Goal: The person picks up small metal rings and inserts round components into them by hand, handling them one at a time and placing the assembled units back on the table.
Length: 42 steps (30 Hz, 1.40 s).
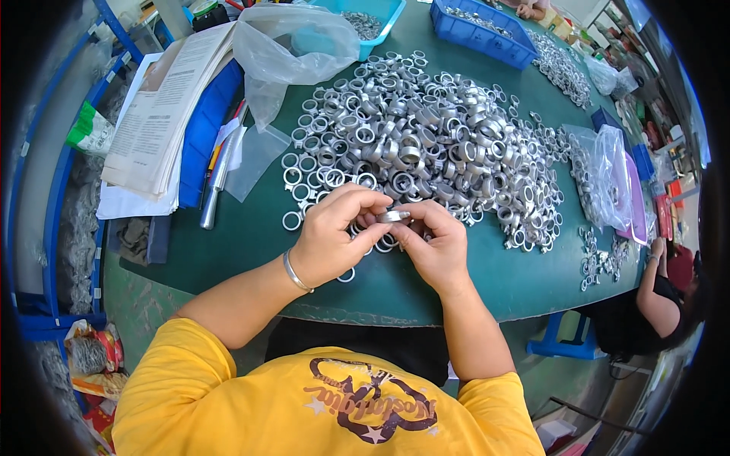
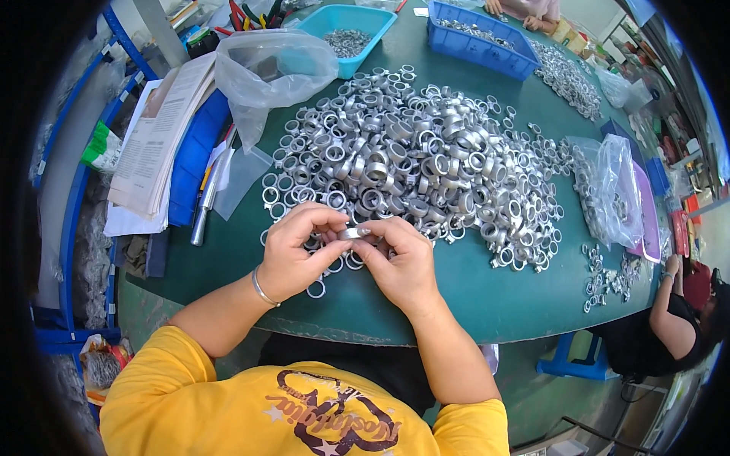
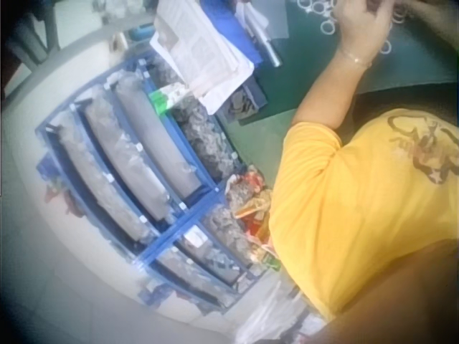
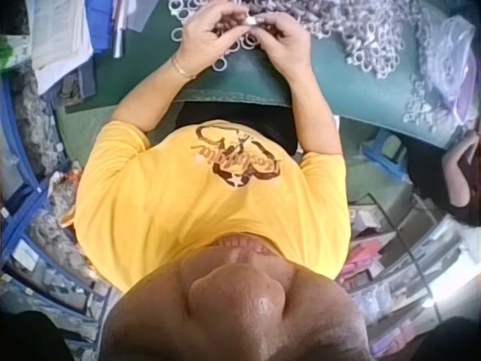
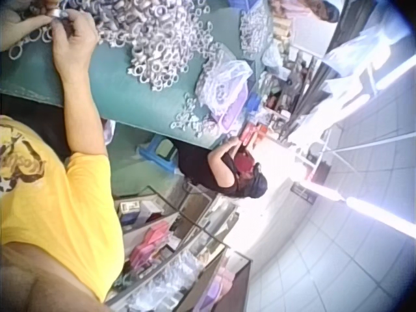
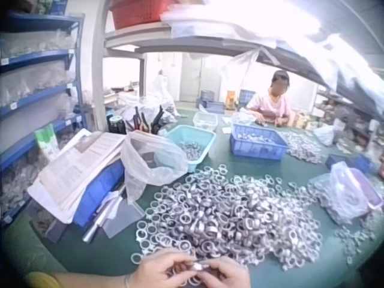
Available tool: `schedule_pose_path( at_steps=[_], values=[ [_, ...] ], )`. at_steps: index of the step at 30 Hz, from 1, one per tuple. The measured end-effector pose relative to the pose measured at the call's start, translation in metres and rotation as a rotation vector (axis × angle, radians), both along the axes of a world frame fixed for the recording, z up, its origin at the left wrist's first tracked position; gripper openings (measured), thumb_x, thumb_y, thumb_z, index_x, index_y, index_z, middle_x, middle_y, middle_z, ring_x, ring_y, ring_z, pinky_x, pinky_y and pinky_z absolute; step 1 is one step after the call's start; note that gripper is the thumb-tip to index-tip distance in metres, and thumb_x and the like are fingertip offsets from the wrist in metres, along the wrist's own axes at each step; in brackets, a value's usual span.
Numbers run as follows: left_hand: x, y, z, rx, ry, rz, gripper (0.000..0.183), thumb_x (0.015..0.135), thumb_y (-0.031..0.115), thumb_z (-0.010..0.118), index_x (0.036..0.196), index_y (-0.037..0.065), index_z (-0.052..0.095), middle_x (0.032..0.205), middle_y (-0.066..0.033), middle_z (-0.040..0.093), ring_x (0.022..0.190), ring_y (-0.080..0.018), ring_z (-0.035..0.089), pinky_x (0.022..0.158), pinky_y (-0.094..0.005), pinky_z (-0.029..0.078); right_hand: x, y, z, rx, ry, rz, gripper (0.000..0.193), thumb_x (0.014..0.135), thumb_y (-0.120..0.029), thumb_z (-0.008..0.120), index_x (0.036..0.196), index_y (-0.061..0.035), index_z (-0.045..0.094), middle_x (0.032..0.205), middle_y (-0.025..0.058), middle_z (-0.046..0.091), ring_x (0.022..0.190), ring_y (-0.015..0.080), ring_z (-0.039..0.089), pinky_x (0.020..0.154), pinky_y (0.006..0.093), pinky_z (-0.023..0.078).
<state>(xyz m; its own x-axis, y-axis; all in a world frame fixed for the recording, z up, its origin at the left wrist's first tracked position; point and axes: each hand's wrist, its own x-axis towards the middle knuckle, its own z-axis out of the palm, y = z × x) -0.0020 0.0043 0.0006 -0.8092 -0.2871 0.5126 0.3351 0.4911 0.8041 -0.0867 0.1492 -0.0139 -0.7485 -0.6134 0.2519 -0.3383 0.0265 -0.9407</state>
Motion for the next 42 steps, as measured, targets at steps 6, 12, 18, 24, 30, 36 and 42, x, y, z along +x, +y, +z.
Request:
schedule_pose_path(
  at_steps=[6, 12, 18, 24, 30, 36, 42],
  values=[
    [0.001, 0.0, 0.003, 0.05, 0.016, -0.095, 0.02, 0.071, -0.004, 0.069, 0.089, -0.002, 0.061, 0.085, -0.0089, 0.06, 0.068, -0.0137, 0.061, 0.062, -0.0227, 0.051, 0.0, 0.0, -0.002, -0.155, -0.002, -0.056, 0.015, 0.072, 0.001, 0.069, 0.086, 0.0003, 0.064, 0.074, 0.0038, 0.059, 0.054, 0.005, 0.048, 0.049, 0.0191, 0.038],
    [0.001, 0.0, -0.001, 0.107, -0.017, -0.081, 0.018, 0.071, -0.006, 0.068, 0.087, -0.003, 0.061, 0.086, -0.01, 0.061, 0.073, -0.0155, 0.063, 0.065, -0.0242, 0.053, 0.0, 0.0, 0.006, -0.144, 0.272, -0.111, 0.017, 0.068, 0.004, 0.071, 0.084, -0.0004, 0.064, 0.073, 0.0038, 0.059, 0.048, 0.0039, 0.045, 0.044, 0.0179, 0.035],
    [0.001, -0.002, -0.001, 0.071, 0.006, -0.071, 0.017, 0.071, -0.006, 0.068, 0.086, -0.002, 0.061, 0.086, -0.01, 0.062, 0.072, -0.0159, 0.063, 0.064, -0.0239, 0.053, -0.001, 0.0, 0.006, -0.139, 0.284, -0.102, 0.02, 0.067, 0.005, 0.072, 0.085, -0.0004, 0.065, 0.074, 0.0041, 0.059, 0.049, 0.0033, 0.045, 0.043, 0.0176, 0.034],
    [0.001, -0.012, 0.007, -0.109, 0.055, -0.126, 0.016, 0.07, -0.006, 0.069, 0.083, -0.001, 0.062, 0.087, -0.0108, 0.062, 0.078, -0.0176, 0.062, 0.067, -0.028, 0.05, 0.001, 0.0, 0.003, -0.253, -0.216, 0.013, 0.011, 0.08, -0.002, 0.064, 0.09, 0.0018, 0.064, 0.076, 0.005, 0.061, 0.05, 0.0055, 0.046, 0.043, 0.0186, 0.035],
    [-0.006, -0.035, 0.006, -0.058, -0.003, 0.263, 0.016, 0.071, -0.001, 0.069, 0.086, 0.0, 0.063, 0.086, -0.0075, 0.059, 0.074, -0.0162, 0.057, 0.063, -0.0256, 0.046, -0.016, 0.014, 0.017, -0.508, -1.039, 0.381, 0.026, 0.085, -0.005, 0.055, 0.109, 0.0037, 0.055, 0.078, 0.0096, 0.06, 0.054, 0.0081, 0.047, 0.041, 0.0177, 0.032],
    [-0.018, -0.03, -0.007, -0.411, -0.193, 0.262, 0.029, 0.064, 0.014, 0.076, 0.087, 0.003, 0.063, 0.088, -0.0093, 0.057, 0.087, -0.0282, 0.053, 0.079, -0.0358, 0.041, -0.013, 0.012, 0.009, -0.444, -0.771, 0.219, 0.009, 0.083, -0.007, 0.059, 0.086, 0.0017, 0.061, 0.077, 0.0086, 0.06, 0.06, 0.0096, 0.053, 0.042, 0.0186, 0.034],
    [-0.013, -0.02, -0.004, -0.281, -0.126, 0.141, 0.024, 0.064, 0.002, 0.073, 0.085, 0.002, 0.062, 0.079, -0.008, 0.06, 0.071, -0.0203, 0.059, 0.065, -0.0296, 0.047, 0.003, -0.003, 0.002, -0.029, 0.148, -0.051, 0.025, 0.072, -0.002, 0.071, 0.096, -0.0006, 0.063, 0.074, 0.0049, 0.059, 0.062, 0.0094, 0.055, 0.055, 0.0214, 0.045]
  ],
)
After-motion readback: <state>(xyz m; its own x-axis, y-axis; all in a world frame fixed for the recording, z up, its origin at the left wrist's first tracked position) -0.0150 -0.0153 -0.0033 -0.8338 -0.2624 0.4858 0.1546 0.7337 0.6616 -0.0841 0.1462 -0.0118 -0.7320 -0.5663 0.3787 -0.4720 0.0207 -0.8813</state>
